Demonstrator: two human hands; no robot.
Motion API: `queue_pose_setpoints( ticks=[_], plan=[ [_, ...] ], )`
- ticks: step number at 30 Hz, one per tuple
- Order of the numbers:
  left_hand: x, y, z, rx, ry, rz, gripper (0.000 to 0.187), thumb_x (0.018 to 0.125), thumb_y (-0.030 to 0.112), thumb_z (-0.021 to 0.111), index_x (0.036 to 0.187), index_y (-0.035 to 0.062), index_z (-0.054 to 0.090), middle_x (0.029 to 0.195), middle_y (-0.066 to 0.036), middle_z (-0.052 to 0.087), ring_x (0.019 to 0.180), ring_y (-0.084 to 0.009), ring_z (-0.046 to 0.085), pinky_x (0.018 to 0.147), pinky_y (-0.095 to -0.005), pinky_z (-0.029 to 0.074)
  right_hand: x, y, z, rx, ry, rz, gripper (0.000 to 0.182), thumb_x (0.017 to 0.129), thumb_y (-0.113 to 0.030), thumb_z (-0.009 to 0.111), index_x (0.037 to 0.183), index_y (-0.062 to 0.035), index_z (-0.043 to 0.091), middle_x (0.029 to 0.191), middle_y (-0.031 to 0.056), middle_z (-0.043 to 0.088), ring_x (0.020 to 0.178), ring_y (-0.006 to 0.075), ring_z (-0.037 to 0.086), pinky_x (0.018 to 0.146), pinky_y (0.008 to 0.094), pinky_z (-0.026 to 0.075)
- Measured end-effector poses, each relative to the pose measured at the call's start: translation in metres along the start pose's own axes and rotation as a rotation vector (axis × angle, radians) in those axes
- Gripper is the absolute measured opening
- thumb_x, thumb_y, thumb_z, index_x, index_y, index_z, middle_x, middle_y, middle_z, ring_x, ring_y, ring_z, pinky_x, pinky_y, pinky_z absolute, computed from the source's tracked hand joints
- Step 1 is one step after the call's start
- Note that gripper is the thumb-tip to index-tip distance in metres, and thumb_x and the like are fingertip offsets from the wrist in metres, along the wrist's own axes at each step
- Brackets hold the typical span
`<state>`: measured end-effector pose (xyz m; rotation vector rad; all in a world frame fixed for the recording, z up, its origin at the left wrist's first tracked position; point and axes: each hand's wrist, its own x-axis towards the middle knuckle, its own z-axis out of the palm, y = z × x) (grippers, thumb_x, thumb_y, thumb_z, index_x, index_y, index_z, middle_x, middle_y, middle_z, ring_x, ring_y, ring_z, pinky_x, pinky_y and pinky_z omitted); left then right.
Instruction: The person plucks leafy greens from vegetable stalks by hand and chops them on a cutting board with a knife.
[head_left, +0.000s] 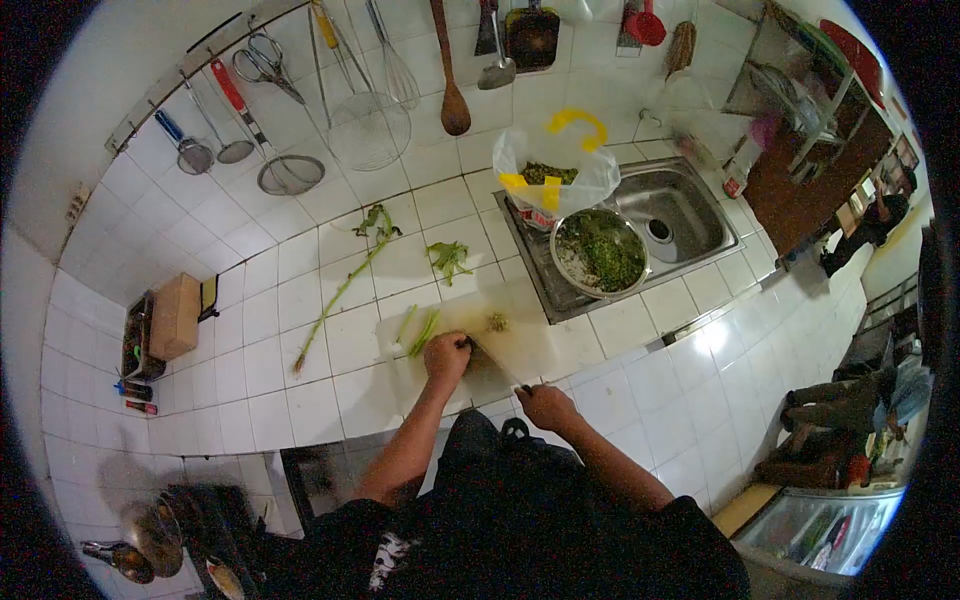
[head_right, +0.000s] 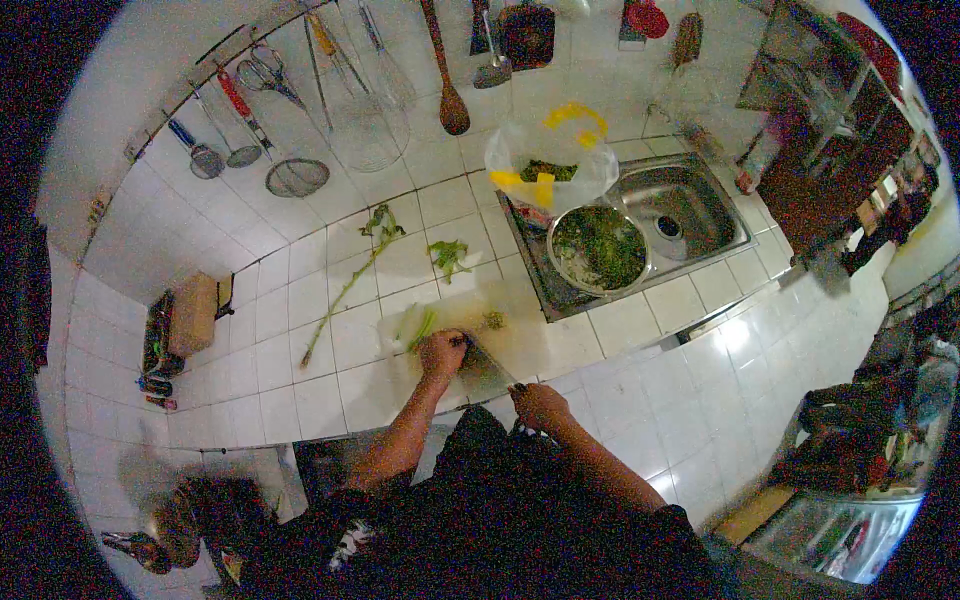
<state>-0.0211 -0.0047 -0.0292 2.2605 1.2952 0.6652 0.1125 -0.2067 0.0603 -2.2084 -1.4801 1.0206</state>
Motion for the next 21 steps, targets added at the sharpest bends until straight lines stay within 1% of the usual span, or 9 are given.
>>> queue_pose_setpoints(
  ticks=[1, 6, 8, 9, 11, 12, 15, 17, 21],
  plan=[
    [0.0, 0.001, 0.001, -0.009, -0.018, -0.004, 0.019, 0.067, 0.016, 0.07, 0.085, 0.0089, 0.073, 0.082, -0.015, 0.068, 0.076, -0.0323, 0.065, 0.074, -0.0414, 0.052, 0.002, 0.003, 0.0, 0.044, -0.038, 0.162, 0.058, 0.095, -0.048, 0.038, 0.09, 0.0027, 0.065, 0.093, 0.0288, 0.063, 0.091, 0.0466, 0.06, 0.084, 0.0519, 0.046],
    [-0.001, 0.001, 0.005, -0.065, -0.079, 0.0, 0.017, 0.068, 0.016, 0.07, 0.083, 0.009, 0.073, 0.081, -0.014, 0.069, 0.076, -0.0307, 0.066, 0.073, -0.0407, 0.052, 0.024, 0.018, 0.011, 0.049, 0.056, 0.194, 0.057, 0.095, -0.047, 0.037, 0.092, 0.0023, 0.065, 0.093, 0.029, 0.063, 0.091, 0.0461, 0.06, 0.083, 0.0508, 0.047],
    [-0.001, 0.019, -0.011, -0.021, -0.138, -0.103, 0.016, 0.068, 0.018, 0.071, 0.081, 0.0087, 0.073, 0.081, -0.013, 0.069, 0.075, -0.0308, 0.065, 0.072, -0.0414, 0.052, 0.023, 0.015, 0.004, 0.032, 0.063, 0.222, 0.057, 0.095, -0.047, 0.037, 0.092, 0.0022, 0.065, 0.092, 0.0295, 0.063, 0.092, 0.0461, 0.059, 0.083, 0.0511, 0.047],
    [0.0, 0.019, -0.012, -0.018, -0.135, -0.098, 0.016, 0.068, 0.018, 0.071, 0.081, 0.0087, 0.073, 0.081, -0.013, 0.069, 0.075, -0.0308, 0.065, 0.072, -0.0414, 0.052, 0.024, 0.02, 0.005, 0.036, 0.069, 0.218, 0.057, 0.095, -0.047, 0.037, 0.092, 0.0022, 0.065, 0.092, 0.0295, 0.063, 0.092, 0.0461, 0.059, 0.083, 0.0511, 0.047],
    [-0.006, 0.016, -0.009, -0.053, -0.043, -0.019, 0.013, 0.067, 0.018, 0.073, 0.077, 0.0092, 0.073, 0.079, -0.011, 0.068, 0.076, -0.0303, 0.064, 0.072, -0.0407, 0.051, 0.023, 0.035, 0.014, 0.091, 0.069, 0.223, 0.059, 0.095, -0.048, 0.036, 0.091, 0.003, 0.065, 0.091, 0.0299, 0.063, 0.092, 0.0464, 0.059, 0.083, 0.0518, 0.046],
    [-0.009, 0.016, -0.009, -0.051, -0.047, -0.018, 0.013, 0.067, 0.018, 0.073, 0.077, 0.0092, 0.073, 0.079, -0.011, 0.068, 0.076, -0.0303, 0.064, 0.072, -0.0407, 0.051, 0.02, 0.034, 0.013, 0.094, 0.069, 0.225, 0.059, 0.095, -0.048, 0.036, 0.091, 0.003, 0.065, 0.091, 0.0299, 0.063, 0.092, 0.0464, 0.059, 0.083, 0.0518, 0.046],
    [-0.017, 0.013, -0.008, -0.019, 0.053, -0.013, 0.013, 0.066, 0.017, 0.074, 0.076, 0.0096, 0.072, 0.082, -0.009, 0.067, 0.08, -0.0294, 0.062, 0.075, -0.0398, 0.05, 0.003, 0.029, 0.007, 0.124, 0.069, 0.199, 0.061, 0.095, -0.049, 0.035, 0.089, 0.0047, 0.064, 0.09, 0.0306, 0.062, 0.092, 0.0472, 0.059, 0.083, 0.0526, 0.045],
    [-0.017, 0.01, -0.006, 0.066, 0.114, 0.079, 0.013, 0.065, 0.015, 0.073, 0.077, 0.0089, 0.072, 0.085, -0.008, 0.066, 0.085, -0.0293, 0.06, 0.078, -0.039, 0.05, -0.008, 0.014, -0.004, 0.139, -0.002, 0.224, 0.063, 0.095, -0.049, 0.035, 0.088, 0.0062, 0.063, 0.09, 0.0315, 0.062, 0.092, 0.0476, 0.059, 0.083, 0.0531, 0.045],
    [-0.02, 0.013, -0.012, 0.053, 0.058, 0.093, 0.014, 0.066, 0.013, 0.071, 0.079, 0.0072, 0.071, 0.09, -0.01, 0.065, 0.089, -0.0301, 0.059, 0.079, -0.0393, 0.049, -0.008, 0.013, 0.003, 0.163, -0.016, 0.174, 0.063, 0.095, -0.05, 0.036, 0.088, 0.0064, 0.063, 0.09, 0.032, 0.062, 0.091, 0.0479, 0.059, 0.083, 0.053, 0.045]
  ],
)
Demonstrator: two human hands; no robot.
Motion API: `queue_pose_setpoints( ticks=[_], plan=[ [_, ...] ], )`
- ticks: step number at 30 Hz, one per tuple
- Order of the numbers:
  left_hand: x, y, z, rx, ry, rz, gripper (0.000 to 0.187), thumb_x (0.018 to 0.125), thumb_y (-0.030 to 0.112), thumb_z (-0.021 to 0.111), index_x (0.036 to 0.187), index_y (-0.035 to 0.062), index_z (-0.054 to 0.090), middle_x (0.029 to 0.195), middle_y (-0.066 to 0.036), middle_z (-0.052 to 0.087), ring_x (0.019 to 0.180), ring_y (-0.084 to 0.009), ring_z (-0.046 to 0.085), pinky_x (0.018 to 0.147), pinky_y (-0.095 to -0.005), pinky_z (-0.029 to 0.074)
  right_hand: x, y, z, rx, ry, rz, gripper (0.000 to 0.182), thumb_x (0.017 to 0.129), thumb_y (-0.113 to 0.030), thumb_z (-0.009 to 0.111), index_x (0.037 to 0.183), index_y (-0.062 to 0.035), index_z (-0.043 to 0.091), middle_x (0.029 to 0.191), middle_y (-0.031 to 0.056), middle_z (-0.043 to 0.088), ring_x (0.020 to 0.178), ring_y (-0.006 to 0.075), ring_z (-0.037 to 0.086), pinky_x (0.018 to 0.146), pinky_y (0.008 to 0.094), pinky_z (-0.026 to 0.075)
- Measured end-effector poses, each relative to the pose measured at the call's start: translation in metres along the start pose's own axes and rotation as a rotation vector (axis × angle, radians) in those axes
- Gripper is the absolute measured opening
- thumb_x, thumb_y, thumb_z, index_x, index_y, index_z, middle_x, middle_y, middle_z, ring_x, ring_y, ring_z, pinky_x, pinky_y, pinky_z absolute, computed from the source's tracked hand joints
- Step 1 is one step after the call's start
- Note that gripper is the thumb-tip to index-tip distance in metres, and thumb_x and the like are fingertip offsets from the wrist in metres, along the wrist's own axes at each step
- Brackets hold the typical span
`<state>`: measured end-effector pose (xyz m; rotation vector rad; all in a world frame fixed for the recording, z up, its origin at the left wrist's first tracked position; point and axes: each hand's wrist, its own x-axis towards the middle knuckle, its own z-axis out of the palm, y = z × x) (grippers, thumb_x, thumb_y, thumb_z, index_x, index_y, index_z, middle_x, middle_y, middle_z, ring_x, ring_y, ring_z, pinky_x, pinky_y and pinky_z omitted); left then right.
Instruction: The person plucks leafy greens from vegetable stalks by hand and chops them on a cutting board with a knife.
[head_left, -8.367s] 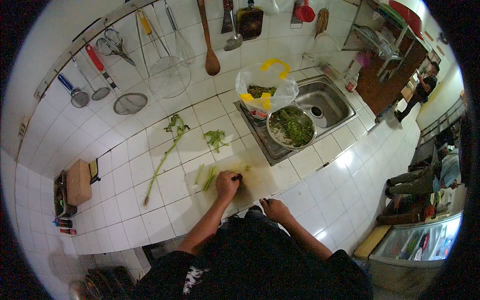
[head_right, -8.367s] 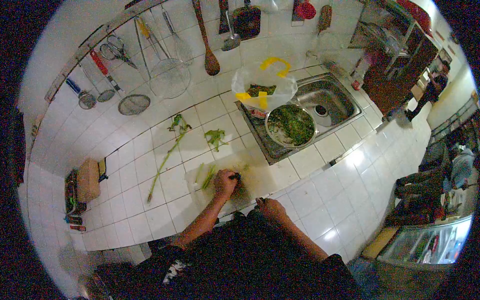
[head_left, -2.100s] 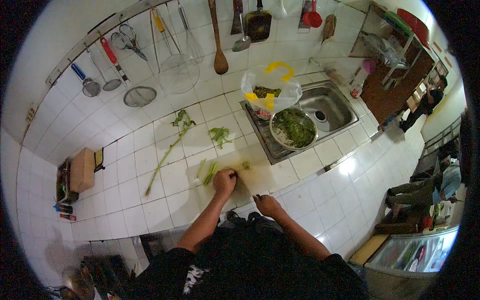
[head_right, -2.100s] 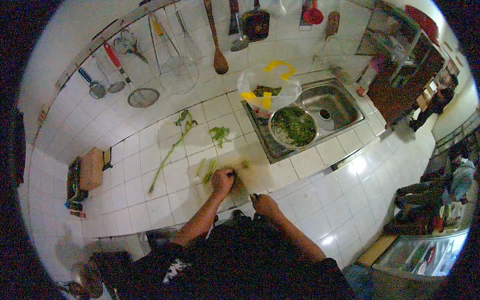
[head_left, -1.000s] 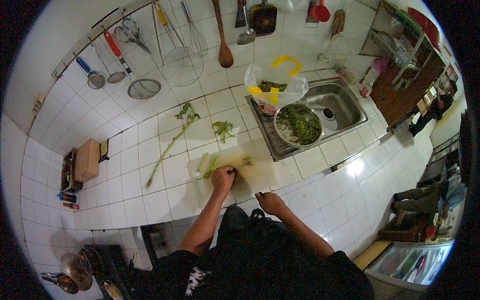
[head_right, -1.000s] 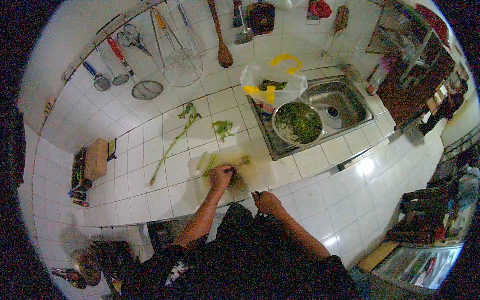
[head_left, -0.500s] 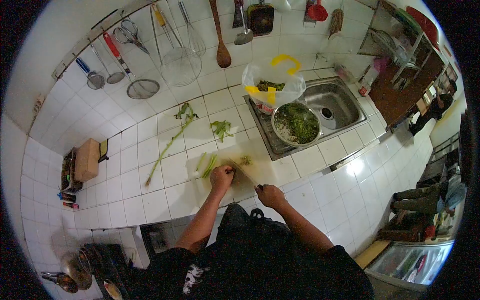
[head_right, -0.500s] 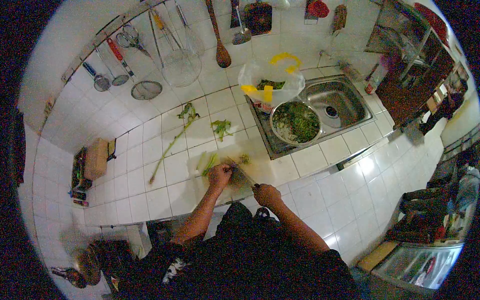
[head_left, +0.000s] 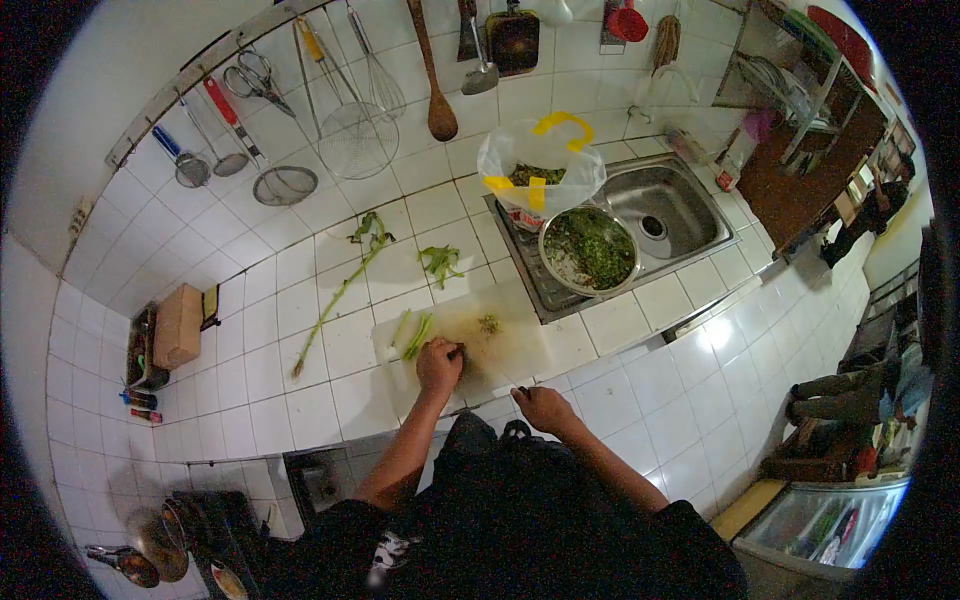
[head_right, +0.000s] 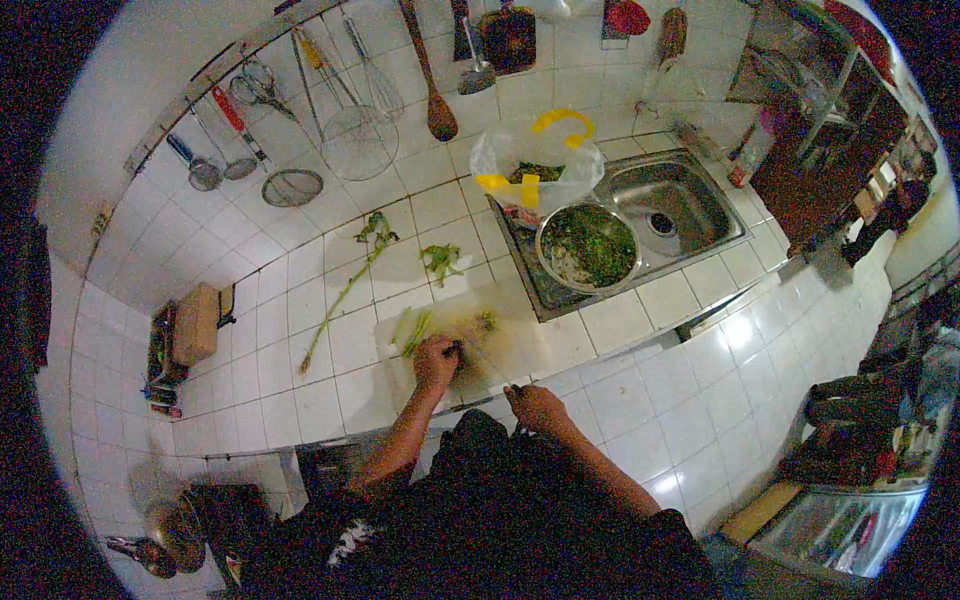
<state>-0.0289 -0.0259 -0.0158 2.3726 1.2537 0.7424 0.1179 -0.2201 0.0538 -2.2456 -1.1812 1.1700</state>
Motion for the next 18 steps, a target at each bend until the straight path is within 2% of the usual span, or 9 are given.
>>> queue_pose_setpoints(
  ticks=[3, 6, 9, 12, 14, 16, 18],
  plan=[
    [-0.003, -0.003, -0.005, 0.013, -0.012, 0.009, 0.015, 0.066, 0.012, 0.069, 0.08, 0.0064, 0.072, 0.091, -0.011, 0.066, 0.089, -0.0312, 0.06, 0.081, -0.0397, 0.049, -0.001, -0.001, 0.002, -0.008, 0.011, -0.034, 0.063, 0.095, -0.05, 0.036, 0.089, 0.0063, 0.063, 0.09, 0.0317, 0.062, 0.091, 0.0478, 0.059, 0.083, 0.0527, 0.045],
    [0.002, -0.006, -0.003, 0.009, -0.119, -0.109, 0.019, 0.066, 0.013, 0.068, 0.084, 0.0062, 0.072, 0.092, -0.013, 0.068, 0.087, -0.032, 0.062, 0.08, -0.0405, 0.05, -0.005, -0.007, -0.004, 0.027, -0.055, 0.0, 0.062, 0.095, -0.05, 0.036, 0.089, 0.0058, 0.064, 0.09, 0.0317, 0.062, 0.09, 0.0476, 0.059, 0.084, 0.0519, 0.045],
    [0.005, -0.006, -0.002, -0.02, -0.098, -0.118, 0.023, 0.066, 0.015, 0.068, 0.087, 0.0068, 0.073, 0.087, -0.015, 0.068, 0.082, -0.0324, 0.064, 0.077, -0.041, 0.051, 0.007, -0.002, 0.01, -0.051, -0.002, -0.018, 0.061, 0.095, -0.049, 0.036, 0.09, 0.0049, 0.065, 0.089, 0.0316, 0.062, 0.09, 0.0466, 0.06, 0.082, 0.0517, 0.046],
    [0.004, -0.012, 0.006, -0.009, -0.139, -0.144, 0.022, 0.066, 0.017, 0.069, 0.086, 0.0083, 0.073, 0.082, -0.016, 0.068, 0.076, -0.032, 0.065, 0.073, -0.041, 0.052, 0.017, -0.014, 0.006, -0.044, -0.079, -0.001, 0.06, 0.094, -0.049, 0.037, 0.09, 0.0038, 0.065, 0.089, 0.0309, 0.063, 0.089, 0.0452, 0.061, 0.081, 0.0524, 0.047],
    [0.006, -0.013, 0.009, -0.019, -0.164, -0.22, 0.022, 0.067, 0.018, 0.069, 0.086, 0.0097, 0.073, 0.08, -0.015, 0.069, 0.075, -0.0316, 0.066, 0.071, -0.0407, 0.052, 0.017, -0.016, 0.003, -0.108, -0.053, -0.007, 0.06, 0.094, -0.049, 0.037, 0.09, 0.0033, 0.065, 0.089, 0.03, 0.063, 0.088, 0.0448, 0.062, 0.08, 0.0528, 0.048],
    [0.005, -0.012, 0.009, -0.01, -0.136, -0.19, 0.021, 0.068, 0.018, 0.069, 0.086, 0.01, 0.073, 0.08, -0.014, 0.069, 0.074, -0.0313, 0.066, 0.071, -0.0404, 0.052, 0.018, -0.017, 0.004, -0.166, -0.024, -0.021, 0.059, 0.094, -0.049, 0.037, 0.09, 0.0028, 0.065, 0.089, 0.0291, 0.064, 0.087, 0.0443, 0.062, 0.079, 0.0532, 0.048],
    [0.006, -0.009, 0.005, -0.005, -0.108, -0.162, 0.02, 0.069, 0.018, 0.069, 0.086, 0.0102, 0.073, 0.079, -0.014, 0.069, 0.074, -0.0309, 0.066, 0.07, -0.0401, 0.052, 0.013, -0.002, 0.001, -0.089, -0.025, 0.022, 0.058, 0.095, -0.049, 0.037, 0.09, 0.0015, 0.066, 0.089, 0.0279, 0.064, 0.086, 0.0444, 0.062, 0.078, 0.0531, 0.048]
  ],
)
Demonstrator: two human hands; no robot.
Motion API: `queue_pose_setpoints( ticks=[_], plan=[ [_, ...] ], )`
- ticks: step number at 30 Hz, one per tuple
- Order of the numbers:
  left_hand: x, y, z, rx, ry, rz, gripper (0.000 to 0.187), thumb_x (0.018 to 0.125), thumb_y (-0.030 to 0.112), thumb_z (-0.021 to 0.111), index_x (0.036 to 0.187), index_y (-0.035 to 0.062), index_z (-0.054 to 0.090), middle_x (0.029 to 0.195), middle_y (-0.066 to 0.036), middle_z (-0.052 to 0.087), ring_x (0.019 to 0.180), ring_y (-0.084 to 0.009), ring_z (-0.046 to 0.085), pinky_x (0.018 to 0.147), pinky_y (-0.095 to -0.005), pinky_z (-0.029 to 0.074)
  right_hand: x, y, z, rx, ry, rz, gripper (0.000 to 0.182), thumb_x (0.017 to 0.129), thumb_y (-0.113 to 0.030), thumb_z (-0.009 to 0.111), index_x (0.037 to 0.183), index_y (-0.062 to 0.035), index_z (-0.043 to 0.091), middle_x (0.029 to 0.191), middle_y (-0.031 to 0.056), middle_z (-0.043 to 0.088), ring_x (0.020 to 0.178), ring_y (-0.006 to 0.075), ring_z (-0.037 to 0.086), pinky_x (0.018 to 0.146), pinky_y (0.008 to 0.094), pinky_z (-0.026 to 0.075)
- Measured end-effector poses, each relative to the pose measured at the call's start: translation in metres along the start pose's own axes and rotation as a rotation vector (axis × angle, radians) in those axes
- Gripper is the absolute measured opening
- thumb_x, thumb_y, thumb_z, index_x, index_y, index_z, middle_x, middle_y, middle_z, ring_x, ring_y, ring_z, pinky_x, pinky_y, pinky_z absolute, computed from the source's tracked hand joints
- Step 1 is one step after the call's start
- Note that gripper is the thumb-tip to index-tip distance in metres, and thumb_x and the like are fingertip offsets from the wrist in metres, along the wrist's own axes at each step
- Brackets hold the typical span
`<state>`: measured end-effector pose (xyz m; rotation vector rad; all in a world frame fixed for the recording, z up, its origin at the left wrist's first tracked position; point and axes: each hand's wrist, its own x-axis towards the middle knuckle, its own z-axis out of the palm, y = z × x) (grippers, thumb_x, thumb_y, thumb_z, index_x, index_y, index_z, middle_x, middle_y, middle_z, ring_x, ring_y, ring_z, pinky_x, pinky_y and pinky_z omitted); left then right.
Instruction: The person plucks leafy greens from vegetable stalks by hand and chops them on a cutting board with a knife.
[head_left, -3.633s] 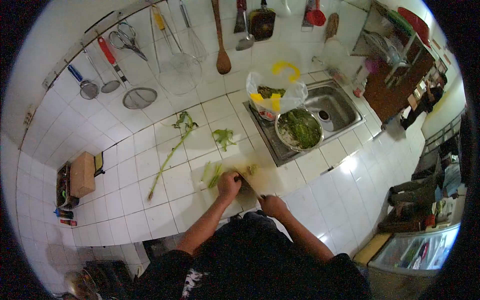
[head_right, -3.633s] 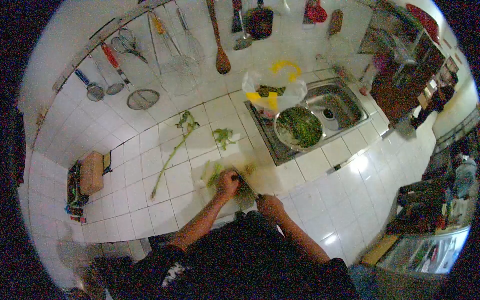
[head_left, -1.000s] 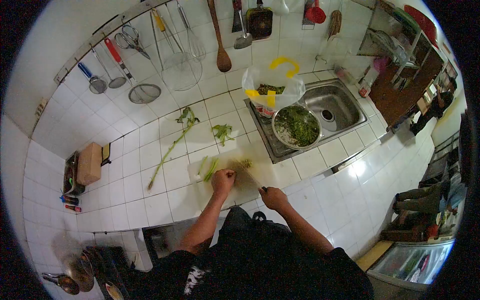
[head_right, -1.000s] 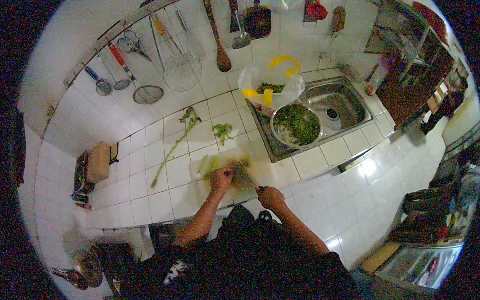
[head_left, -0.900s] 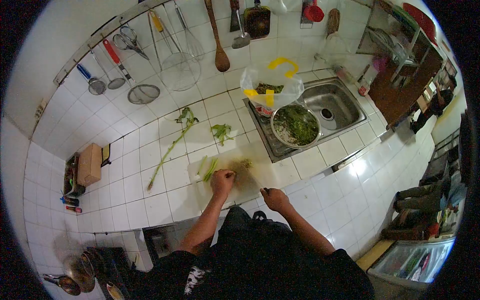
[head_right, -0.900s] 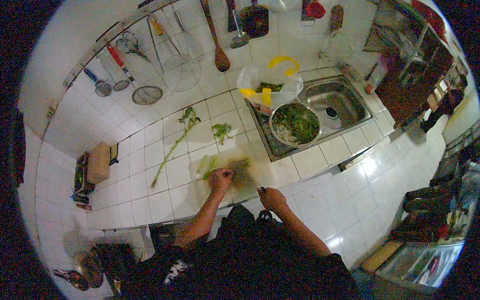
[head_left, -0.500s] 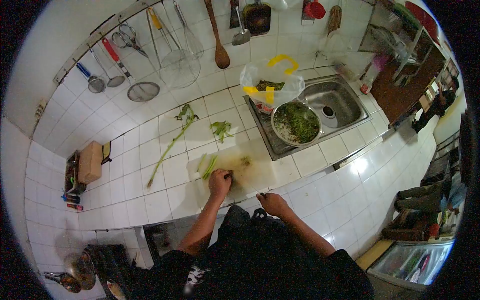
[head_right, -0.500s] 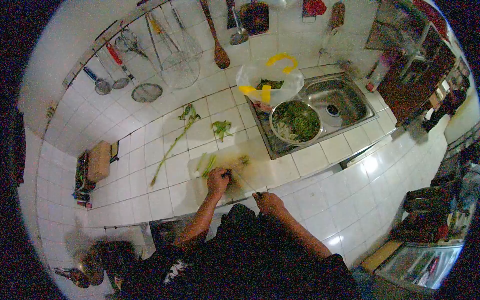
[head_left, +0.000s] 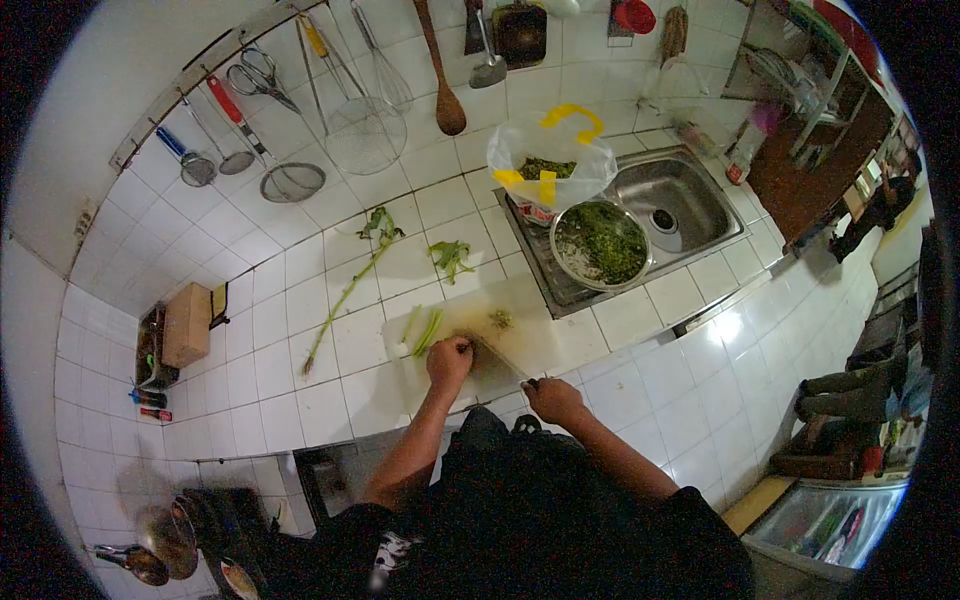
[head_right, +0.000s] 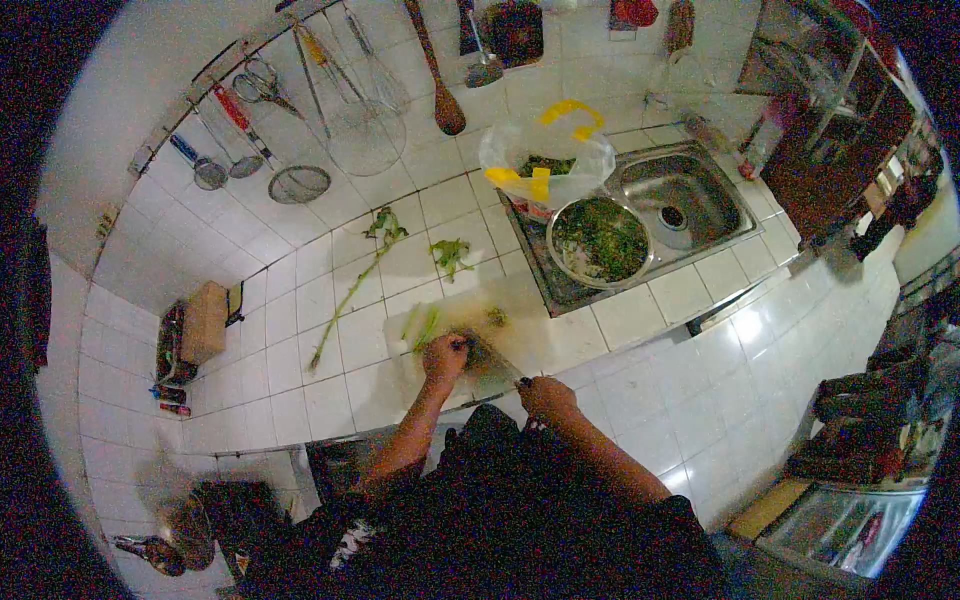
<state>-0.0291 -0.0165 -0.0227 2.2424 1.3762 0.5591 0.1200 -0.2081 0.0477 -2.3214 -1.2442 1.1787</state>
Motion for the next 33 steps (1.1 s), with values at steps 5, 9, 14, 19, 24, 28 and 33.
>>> queue_pose_setpoints(
  ticks=[5, 9, 14, 19, 24, 28, 33],
  plan=[
    [-0.007, 0.02, -0.013, -0.052, -0.041, 0.044, 0.017, 0.076, 0.02, 0.068, 0.088, 0.0096, 0.073, 0.08, -0.014, 0.069, 0.074, -0.0298, 0.067, 0.069, -0.0389, 0.053, 0.002, 0.016, -0.002, -0.036, 0.175, -0.036, 0.056, 0.096, -0.047, 0.036, 0.09, 0.0011, 0.065, 0.089, 0.028, 0.064, 0.089, 0.0445, 0.061, 0.079, 0.0528, 0.048],
    [0.003, 0.014, 0.005, -0.059, -0.062, 0.033, 0.016, 0.077, 0.02, 0.069, 0.087, 0.0089, 0.071, 0.08, -0.013, 0.069, 0.074, -0.029, 0.067, 0.07, -0.039, 0.052, -0.002, 0.011, -0.008, 0.008, 0.136, 0.023, 0.058, 0.096, -0.049, 0.035, 0.089, 0.0009, 0.065, 0.089, 0.0285, 0.063, 0.089, 0.0461, 0.06, 0.079, 0.0531, 0.047],
    [0.011, 0.008, 0.022, -0.331, 0.079, 0.142, 0.02, 0.079, 0.014, 0.068, 0.097, 0.0055, 0.071, 0.087, -0.015, 0.07, 0.079, -0.0262, 0.068, 0.073, -0.0349, 0.052, -0.019, 0.013, -0.004, 0.113, 0.127, -0.007, 0.063, 0.096, -0.05, 0.035, 0.084, 0.0048, 0.063, 0.084, 0.0296, 0.063, 0.085, 0.0463, 0.06, 0.079, 0.0527, 0.046],
    [-0.011, 0.011, -0.019, -0.306, 0.034, 0.016, 0.02, 0.078, 0.013, 0.069, 0.095, 0.0041, 0.071, 0.089, -0.013, 0.069, 0.078, -0.0246, 0.067, 0.073, -0.0335, 0.052, -0.027, 0.001, 0.0, 0.112, 0.007, 0.001, 0.064, 0.095, -0.051, 0.035, 0.083, 0.0042, 0.064, 0.082, 0.0273, 0.064, 0.084, 0.045, 0.061, 0.079, 0.0517, 0.047],
    [-0.034, -0.006, -0.027, -0.166, 0.056, 0.042, 0.017, 0.076, 0.013, 0.071, 0.091, 0.0053, 0.071, 0.089, -0.012, 0.067, 0.078, -0.0237, 0.065, 0.073, -0.0337, 0.052, -0.017, -0.007, 0.006, 0.035, -0.016, -0.022, 0.063, 0.095, -0.052, 0.034, 0.088, 0.0019, 0.065, 0.086, 0.026, 0.065, 0.088, 0.0435, 0.062, 0.081, 0.0509, 0.047],
    [-0.038, -0.012, -0.022, -0.177, 0.045, 0.121, 0.014, 0.073, 0.013, 0.073, 0.085, 0.0076, 0.07, 0.09, -0.01, 0.064, 0.085, -0.0251, 0.062, 0.078, -0.0355, 0.05, 0.017, 0.019, 0.006, -0.01, 0.152, -0.008, 0.061, 0.095, -0.051, 0.036, 0.093, 0.0025, 0.065, 0.092, 0.0282, 0.064, 0.092, 0.0448, 0.06, 0.084, 0.0515, 0.047],
    [-0.038, -0.012, -0.02, -0.178, 0.052, 0.107, 0.014, 0.071, 0.014, 0.075, 0.082, 0.0082, 0.069, 0.09, -0.009, 0.063, 0.091, -0.0269, 0.06, 0.083, -0.0373, 0.048, 0.025, 0.021, -0.011, -0.004, 0.131, -0.117, 0.061, 0.095, -0.049, 0.036, 0.091, 0.0053, 0.064, 0.092, 0.0307, 0.062, 0.092, 0.047, 0.059, 0.084, 0.052, 0.045]
  ],
)
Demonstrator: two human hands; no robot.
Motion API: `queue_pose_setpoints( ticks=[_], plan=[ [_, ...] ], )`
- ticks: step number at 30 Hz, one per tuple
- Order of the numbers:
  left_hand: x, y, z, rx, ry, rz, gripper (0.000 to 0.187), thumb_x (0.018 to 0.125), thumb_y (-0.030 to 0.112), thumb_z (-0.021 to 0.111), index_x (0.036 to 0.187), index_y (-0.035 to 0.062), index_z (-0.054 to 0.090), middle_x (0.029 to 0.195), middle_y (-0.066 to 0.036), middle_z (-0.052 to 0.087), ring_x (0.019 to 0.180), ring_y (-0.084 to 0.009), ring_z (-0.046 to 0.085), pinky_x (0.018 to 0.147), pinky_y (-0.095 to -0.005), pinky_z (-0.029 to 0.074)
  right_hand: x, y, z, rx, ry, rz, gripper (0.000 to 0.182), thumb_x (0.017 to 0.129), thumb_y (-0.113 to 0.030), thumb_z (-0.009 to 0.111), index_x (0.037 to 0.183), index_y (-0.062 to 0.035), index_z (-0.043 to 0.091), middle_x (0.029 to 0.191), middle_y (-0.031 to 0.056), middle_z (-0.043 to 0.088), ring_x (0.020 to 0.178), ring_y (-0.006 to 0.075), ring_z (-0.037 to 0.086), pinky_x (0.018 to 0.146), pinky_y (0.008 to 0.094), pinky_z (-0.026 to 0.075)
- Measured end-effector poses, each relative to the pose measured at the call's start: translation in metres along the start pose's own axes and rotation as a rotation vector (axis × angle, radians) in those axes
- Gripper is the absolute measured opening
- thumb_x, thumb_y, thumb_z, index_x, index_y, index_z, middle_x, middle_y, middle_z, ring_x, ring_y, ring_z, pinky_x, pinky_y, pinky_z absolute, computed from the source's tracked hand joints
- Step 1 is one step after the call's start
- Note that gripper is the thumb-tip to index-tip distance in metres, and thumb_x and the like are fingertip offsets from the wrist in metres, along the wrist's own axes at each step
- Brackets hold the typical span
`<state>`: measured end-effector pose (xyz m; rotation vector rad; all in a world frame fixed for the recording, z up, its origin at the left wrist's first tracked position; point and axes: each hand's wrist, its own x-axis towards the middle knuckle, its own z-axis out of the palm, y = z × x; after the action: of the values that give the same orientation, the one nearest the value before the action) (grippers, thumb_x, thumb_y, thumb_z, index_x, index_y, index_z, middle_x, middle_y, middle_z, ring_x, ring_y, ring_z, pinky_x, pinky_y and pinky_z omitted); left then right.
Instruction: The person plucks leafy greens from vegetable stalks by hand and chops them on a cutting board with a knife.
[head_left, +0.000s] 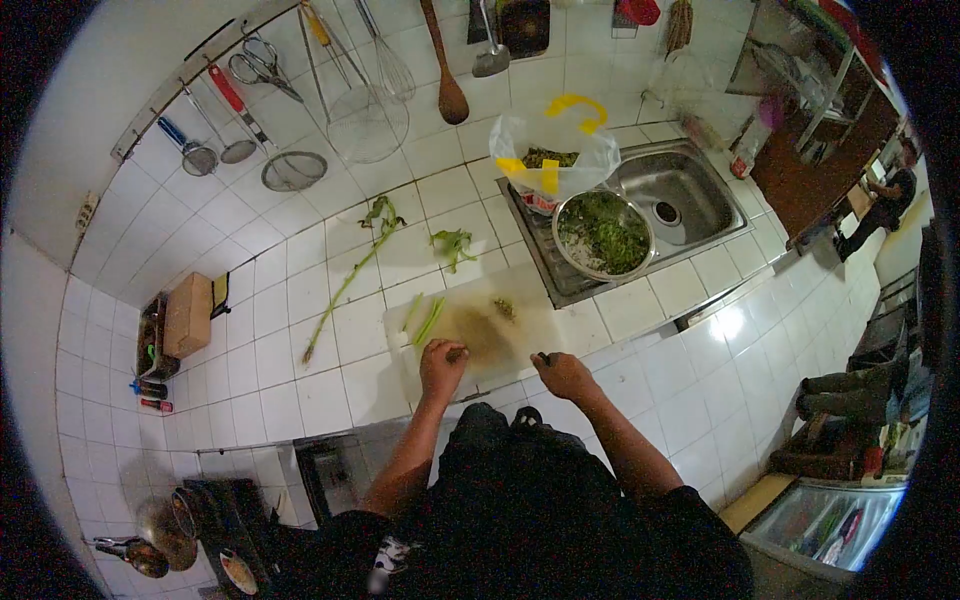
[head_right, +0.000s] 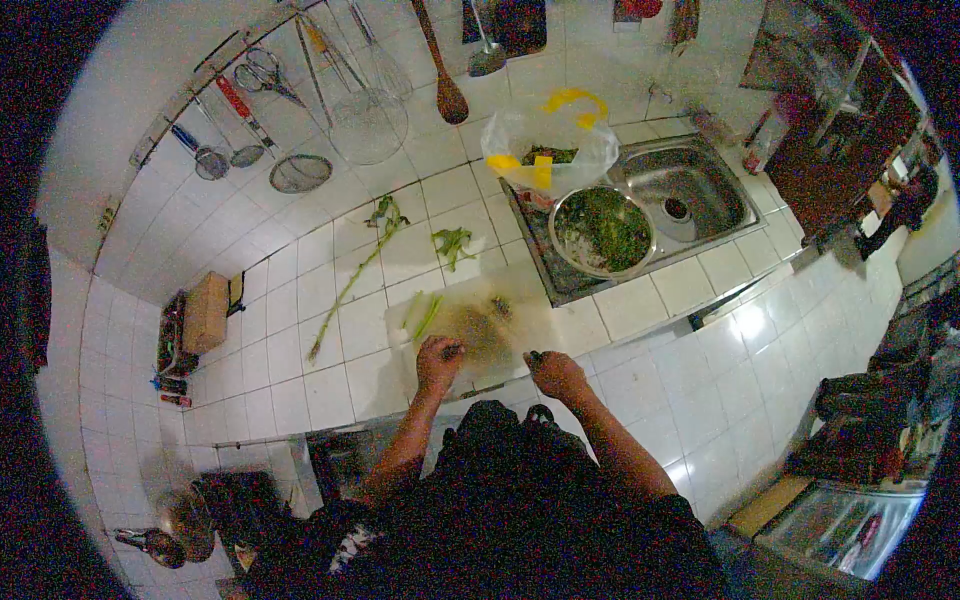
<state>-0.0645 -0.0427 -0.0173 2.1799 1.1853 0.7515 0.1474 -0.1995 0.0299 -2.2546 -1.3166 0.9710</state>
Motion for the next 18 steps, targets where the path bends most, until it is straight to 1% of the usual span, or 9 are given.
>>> queue_pose_setpoints(
  ticks=[1, 2, 5, 7, 10, 11, 12, 15, 18],
  plan=[
    [-0.001, -0.002, 0.001, 0.004, 0.011, 0.014, 0.014, 0.071, 0.015, 0.075, 0.082, 0.0085, 0.069, 0.09, -0.009, 0.063, 0.091, -0.0267, 0.06, 0.083, -0.0377, 0.048, -0.011, -0.011, -0.009, 0.003, -0.016, -0.062, 0.061, 0.095, -0.049, 0.037, 0.09, 0.0053, 0.064, 0.091, 0.0308, 0.062, 0.092, 0.0478, 0.058, 0.083, 0.0528, 0.045],
    [-0.002, -0.004, 0.003, 0.008, 0.022, 0.028, 0.014, 0.071, 0.015, 0.074, 0.082, 0.0088, 0.069, 0.091, -0.009, 0.063, 0.092, -0.0266, 0.059, 0.083, -0.0381, 0.047, -0.007, -0.007, 0.002, 0.013, -0.046, 0.001, 0.061, 0.095, -0.049, 0.037, 0.089, 0.005, 0.064, 0.091, 0.0307, 0.062, 0.091, 0.0481, 0.059, 0.083, 0.0532, 0.045],
    [-0.001, -0.004, 0.002, 0.028, 0.023, 0.053, 0.014, 0.071, 0.016, 0.075, 0.082, 0.0094, 0.069, 0.09, -0.009, 0.062, 0.092, -0.0269, 0.059, 0.084, -0.0384, 0.047, -0.006, -0.008, 0.009, -0.009, -0.069, 0.015, 0.062, 0.095, -0.049, 0.036, 0.086, 0.0046, 0.064, 0.088, 0.0305, 0.062, 0.089, 0.0484, 0.059, 0.082, 0.0531, 0.046],
    [-0.001, -0.001, -0.001, 0.012, 0.015, 0.034, 0.014, 0.071, 0.016, 0.075, 0.082, 0.0097, 0.069, 0.089, -0.009, 0.062, 0.091, -0.0271, 0.059, 0.084, -0.0385, 0.047, 0.004, 0.001, 0.011, 0.0, 0.062, 0.054, 0.062, 0.095, -0.05, 0.036, 0.082, 0.0042, 0.064, 0.086, 0.03, 0.063, 0.088, 0.0483, 0.059, 0.081, 0.0528, 0.046],
    [-0.001, -0.001, 0.0, 0.026, 0.01, 0.046, 0.014, 0.07, 0.016, 0.075, 0.081, 0.0097, 0.069, 0.088, -0.008, 0.061, 0.09, -0.0274, 0.058, 0.083, -0.0387, 0.047, -0.001, -0.002, -0.011, 0.009, 0.119, 0.0, 0.063, 0.095, -0.05, 0.036, 0.08, 0.0038, 0.065, 0.085, 0.0297, 0.063, 0.089, 0.0478, 0.059, 0.081, 0.0529, 0.046],
    [0.0, -0.002, 0.002, 0.058, 0.017, 0.077, 0.014, 0.07, 0.016, 0.075, 0.081, 0.0096, 0.069, 0.088, -0.008, 0.061, 0.089, -0.0276, 0.058, 0.082, -0.0388, 0.047, 0.007, 0.012, -0.002, 0.003, 0.086, 0.024, 0.062, 0.095, -0.049, 0.036, 0.08, 0.0036, 0.065, 0.085, 0.0296, 0.062, 0.087, 0.0478, 0.059, 0.08, 0.0531, 0.046],
    [0.001, -0.002, 0.003, 0.055, 0.013, 0.082, 0.014, 0.07, 0.016, 0.075, 0.081, 0.0096, 0.069, 0.088, -0.008, 0.061, 0.089, -0.0276, 0.058, 0.082, -0.0388, 0.047, 0.002, 0.008, -0.004, 0.003, 0.09, 0.029, 0.062, 0.095, -0.049, 0.036, 0.08, 0.0036, 0.065, 0.085, 0.0296, 0.062, 0.087, 0.0478, 0.059, 0.08, 0.0531, 0.046],
    [-0.003, -0.002, 0.005, 0.097, 0.059, 0.092, 0.013, 0.07, 0.016, 0.074, 0.079, 0.009, 0.068, 0.088, -0.008, 0.061, 0.088, -0.0282, 0.058, 0.081, -0.0391, 0.047, -0.016, -0.002, -0.008, -0.028, -0.042, 0.019, 0.061, 0.096, -0.049, 0.035, 0.082, 0.0039, 0.064, 0.084, 0.0297, 0.062, 0.085, 0.0488, 0.059, 0.08, 0.0527, 0.047],
    [0.004, -0.007, 0.009, 0.09, 0.063, 0.122, 0.014, 0.071, 0.016, 0.074, 0.08, 0.0085, 0.068, 0.088, -0.009, 0.06, 0.089, -0.029, 0.057, 0.08, -0.0395, 0.047, -0.018, 0.005, -0.008, -0.057, -0.022, 0.123, 0.061, 0.096, -0.049, 0.036, 0.084, 0.004, 0.064, 0.085, 0.0299, 0.062, 0.086, 0.0478, 0.059, 0.08, 0.0525, 0.047]
  ],
)
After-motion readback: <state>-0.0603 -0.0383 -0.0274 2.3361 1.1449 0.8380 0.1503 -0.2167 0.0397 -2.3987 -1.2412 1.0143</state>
